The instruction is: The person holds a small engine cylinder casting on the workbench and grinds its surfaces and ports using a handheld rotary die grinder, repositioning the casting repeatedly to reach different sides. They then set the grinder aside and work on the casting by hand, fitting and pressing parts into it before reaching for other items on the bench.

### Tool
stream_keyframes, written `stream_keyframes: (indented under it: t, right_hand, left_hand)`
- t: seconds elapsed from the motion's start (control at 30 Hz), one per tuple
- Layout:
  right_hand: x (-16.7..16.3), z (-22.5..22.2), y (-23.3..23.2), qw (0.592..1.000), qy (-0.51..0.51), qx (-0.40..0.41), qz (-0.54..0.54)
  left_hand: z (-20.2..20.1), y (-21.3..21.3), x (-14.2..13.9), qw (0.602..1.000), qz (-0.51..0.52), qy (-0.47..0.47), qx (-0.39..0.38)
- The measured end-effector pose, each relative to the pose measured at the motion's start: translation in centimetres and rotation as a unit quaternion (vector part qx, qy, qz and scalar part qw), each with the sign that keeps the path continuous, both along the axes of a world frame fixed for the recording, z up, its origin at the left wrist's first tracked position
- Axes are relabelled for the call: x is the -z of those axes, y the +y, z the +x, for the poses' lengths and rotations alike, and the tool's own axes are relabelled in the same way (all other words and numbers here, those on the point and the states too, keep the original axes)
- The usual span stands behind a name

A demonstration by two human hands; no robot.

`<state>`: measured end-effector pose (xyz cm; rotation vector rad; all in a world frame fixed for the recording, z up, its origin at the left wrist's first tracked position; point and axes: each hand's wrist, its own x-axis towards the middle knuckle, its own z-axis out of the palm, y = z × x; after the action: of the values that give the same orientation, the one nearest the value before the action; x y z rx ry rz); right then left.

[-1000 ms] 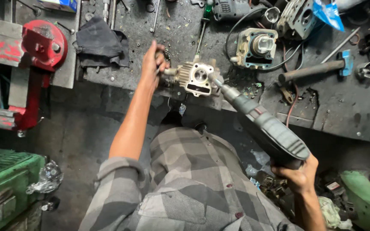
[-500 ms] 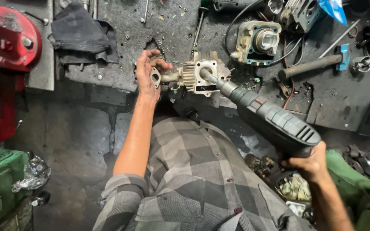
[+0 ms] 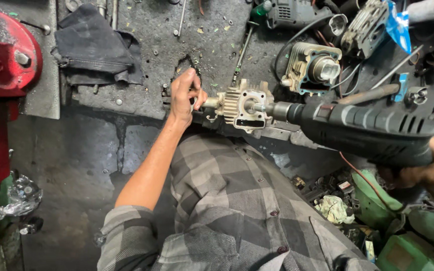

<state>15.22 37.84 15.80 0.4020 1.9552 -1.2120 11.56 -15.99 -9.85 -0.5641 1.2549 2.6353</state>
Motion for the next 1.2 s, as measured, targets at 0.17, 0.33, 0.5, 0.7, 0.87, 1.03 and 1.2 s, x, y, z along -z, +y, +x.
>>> stream_keyframes:
  t: [0.17, 0.33, 0.5, 0.7, 0.87, 1.03, 1.2]
  right_hand:
    - [1.6, -5.2, 3.0, 0.996, -0.086, 0.024, 0.017]
    - [0.2, -9.1, -1.2, 0.971, -0.072, -0.112, 0.199]
    - [-3.1, -8.2, -10.7, 0.95, -0.034, -0.199, 0.237]
    - [-5.2, -1.4, -16.9, 0.969, 0.078, -0.156, 0.177]
    - [-4.9, 4.6, -19.5, 0.961, 0.11, -0.127, 0.221]
    - [-3.6, 9.2, -20.6, 0.945, 0.202, -0.117, 0.227]
    - [1.2, 14.0, -16.2, 0.963, 0.249, 0.016, 0.098]
  left_hand:
    - [-0.3, 0.0, -0.6, 1.0, -0.013, 0.018, 0.018]
    - [-0.6, 0.1, -0.5, 0.999, -0.019, 0.024, 0.011]
    - [-0.6, 0.1, -0.1, 1.0, -0.019, -0.009, -0.023]
    - [0.8, 0.1, 0.6, 0.999, -0.017, 0.01, -0.028]
    - [0.6, 0.1, 1.1, 0.999, -0.041, 0.02, -0.018]
    - [0.0, -0.1, 1.1, 0.997, -0.063, 0.036, -0.013]
    - [0.4, 0.7, 0.7, 0.997, -0.03, 0.014, -0.077]
